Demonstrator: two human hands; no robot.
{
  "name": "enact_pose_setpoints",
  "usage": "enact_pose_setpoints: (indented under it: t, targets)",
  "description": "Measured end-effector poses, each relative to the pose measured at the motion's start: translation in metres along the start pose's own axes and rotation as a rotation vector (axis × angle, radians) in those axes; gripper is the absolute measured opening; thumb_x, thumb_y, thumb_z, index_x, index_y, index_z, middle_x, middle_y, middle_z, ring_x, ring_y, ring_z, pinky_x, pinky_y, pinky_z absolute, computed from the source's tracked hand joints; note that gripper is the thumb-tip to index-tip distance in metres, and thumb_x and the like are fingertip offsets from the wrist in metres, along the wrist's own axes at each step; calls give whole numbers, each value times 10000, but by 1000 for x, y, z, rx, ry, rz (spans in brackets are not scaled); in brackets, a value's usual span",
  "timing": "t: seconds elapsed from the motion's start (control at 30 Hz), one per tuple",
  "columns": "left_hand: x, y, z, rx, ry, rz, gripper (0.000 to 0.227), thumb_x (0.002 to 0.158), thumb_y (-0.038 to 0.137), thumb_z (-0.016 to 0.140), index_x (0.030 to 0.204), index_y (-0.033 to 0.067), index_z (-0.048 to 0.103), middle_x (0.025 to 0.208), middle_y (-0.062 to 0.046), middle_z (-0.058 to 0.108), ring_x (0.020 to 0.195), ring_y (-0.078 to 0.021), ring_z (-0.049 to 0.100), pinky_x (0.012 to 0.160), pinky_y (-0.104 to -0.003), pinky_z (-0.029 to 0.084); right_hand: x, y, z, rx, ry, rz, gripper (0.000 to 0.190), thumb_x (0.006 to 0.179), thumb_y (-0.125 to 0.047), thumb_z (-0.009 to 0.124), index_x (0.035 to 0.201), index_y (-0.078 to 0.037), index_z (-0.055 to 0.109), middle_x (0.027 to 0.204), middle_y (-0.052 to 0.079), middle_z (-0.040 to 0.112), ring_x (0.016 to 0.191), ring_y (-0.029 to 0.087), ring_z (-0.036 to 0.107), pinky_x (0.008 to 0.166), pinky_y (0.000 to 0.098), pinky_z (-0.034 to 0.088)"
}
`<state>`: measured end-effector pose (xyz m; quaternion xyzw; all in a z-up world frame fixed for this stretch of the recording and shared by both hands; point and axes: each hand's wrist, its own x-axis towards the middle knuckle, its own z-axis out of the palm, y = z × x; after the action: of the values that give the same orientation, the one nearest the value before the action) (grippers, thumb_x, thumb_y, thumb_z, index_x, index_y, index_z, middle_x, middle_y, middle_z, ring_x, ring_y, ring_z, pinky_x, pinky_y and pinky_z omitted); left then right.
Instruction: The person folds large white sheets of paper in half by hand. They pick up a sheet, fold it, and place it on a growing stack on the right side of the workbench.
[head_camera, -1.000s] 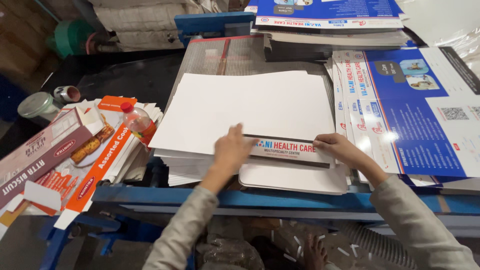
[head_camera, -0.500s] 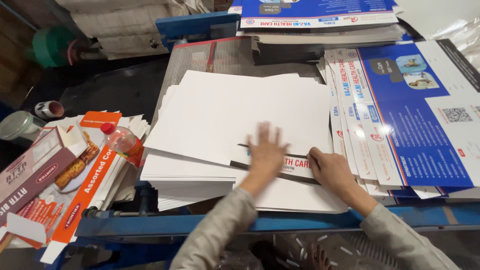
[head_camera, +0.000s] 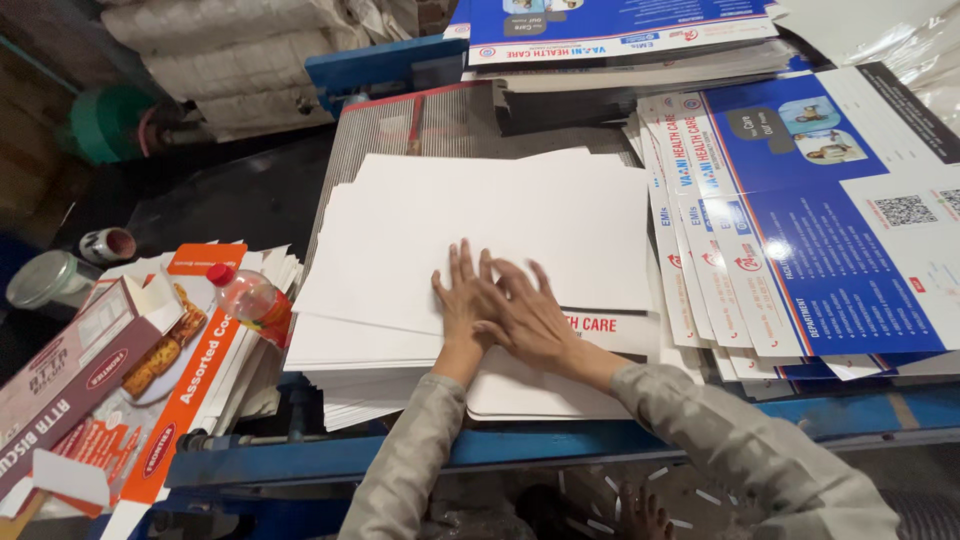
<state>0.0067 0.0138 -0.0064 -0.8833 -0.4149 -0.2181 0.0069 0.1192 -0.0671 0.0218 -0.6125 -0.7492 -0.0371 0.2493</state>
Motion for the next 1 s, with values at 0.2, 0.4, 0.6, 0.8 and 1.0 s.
enact_pose_setpoints:
  t: [0.2,0.4,0.6,0.8,1.0]
  targets:
    - [-1,-2,10,-44,-57,-120,597,1033,425,491,1489,44,433,1617,-256,275,1522,-407,208,1102,-714,204,-64,57,-17,-288,6,216,852,891,-662,521,1548,-147,351,1609,220,200,1497,370,165,1126,689,84]
    - [-8,-7,-5,-237,120,-128,612,999,473,518,1379,-7,524,1376,-199,572,1331,-324,473,1032,-546,376,-149,83,-81,-300,-71,471,730,939,-614,567,1389,-45,492,1506,190,372,1423,337,314,1112,672,169]
    - [-13,-11,-12,-1111,205,-703,581,1093,525,396,985,34,687,750,-13,625,717,-139,585,691,-314,455,-169,38,-112,276,267,434,155,851,-136,756,974,-49,720,1068,106,694,953,261,652,816,422,558]
    - [7,-65,12,-2179,764,-380,583,1111,516,420,815,73,658,571,33,482,437,-66,430,407,-210,365,-157,-24,-124,388,264,-167,296,842,71,658,1082,-82,742,1030,80,751,875,200,753,703,277,632]
    - [14,-112,29,-992,654,-701,326,1027,352,510,952,86,684,858,-22,661,752,-120,629,656,-258,517,-126,-63,-70,165,-6,-387,236,858,-10,690,1081,-76,726,961,92,735,812,212,709,617,319,575]
